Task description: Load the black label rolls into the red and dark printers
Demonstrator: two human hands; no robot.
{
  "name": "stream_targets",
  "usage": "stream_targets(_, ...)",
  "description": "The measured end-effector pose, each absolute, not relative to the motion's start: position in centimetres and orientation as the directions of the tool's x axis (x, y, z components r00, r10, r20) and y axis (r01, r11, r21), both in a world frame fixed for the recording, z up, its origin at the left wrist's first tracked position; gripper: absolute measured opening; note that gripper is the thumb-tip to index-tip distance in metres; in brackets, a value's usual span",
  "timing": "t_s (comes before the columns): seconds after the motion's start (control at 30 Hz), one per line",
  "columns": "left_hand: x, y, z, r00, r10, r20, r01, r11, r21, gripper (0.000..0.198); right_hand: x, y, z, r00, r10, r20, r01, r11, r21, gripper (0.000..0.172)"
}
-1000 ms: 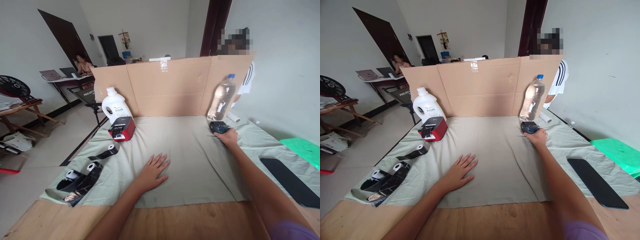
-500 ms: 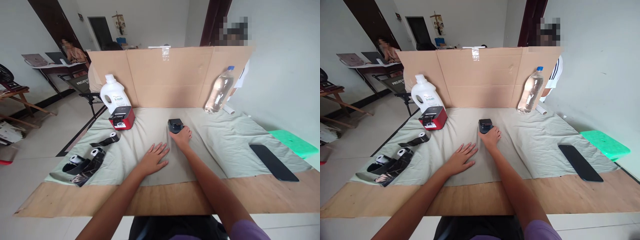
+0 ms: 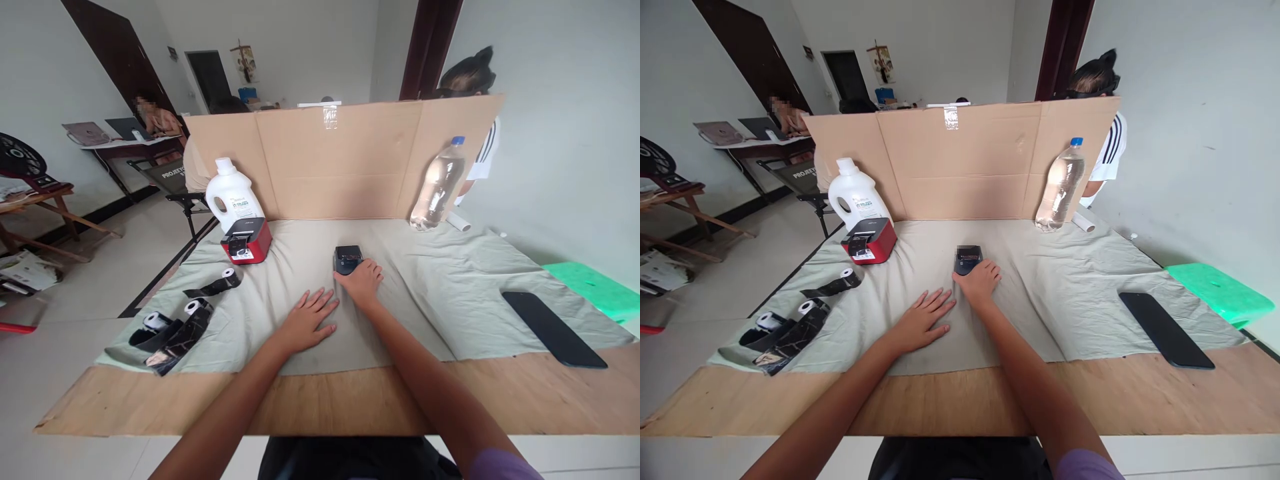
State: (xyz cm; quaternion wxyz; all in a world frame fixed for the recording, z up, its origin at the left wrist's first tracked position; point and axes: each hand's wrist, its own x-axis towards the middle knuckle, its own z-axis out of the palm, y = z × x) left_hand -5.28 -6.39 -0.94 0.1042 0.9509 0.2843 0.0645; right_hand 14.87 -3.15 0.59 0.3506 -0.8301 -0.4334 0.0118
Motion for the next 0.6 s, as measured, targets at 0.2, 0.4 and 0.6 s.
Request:
stream_targets(0.2,-5.0,-4.9,1.3,0.766,0.636,0.094,0.533,-0.710,0.460,0.048,17.0,-3.0,0.9,0.465,0.870,0.163,0.814,-0.348,-0.465,0.102)
stream_targets(0.4,0.0,4.1,4.6,0.442,0.861,-0.250,0.563,-0.050,0.825,0.040,19.7,-3.4,-1.1,0.210,0.927,0.310,0.873,-0.035,-0.486,0.111)
stream_targets(0.6,4.3,7.7,2.5,0.471,0.809,-0.350,0.371,0.178,0.911,0.026,20.0,-3.6,-1.9,0.205,0.921,0.330,0.859,-0.007,-0.512,0.112)
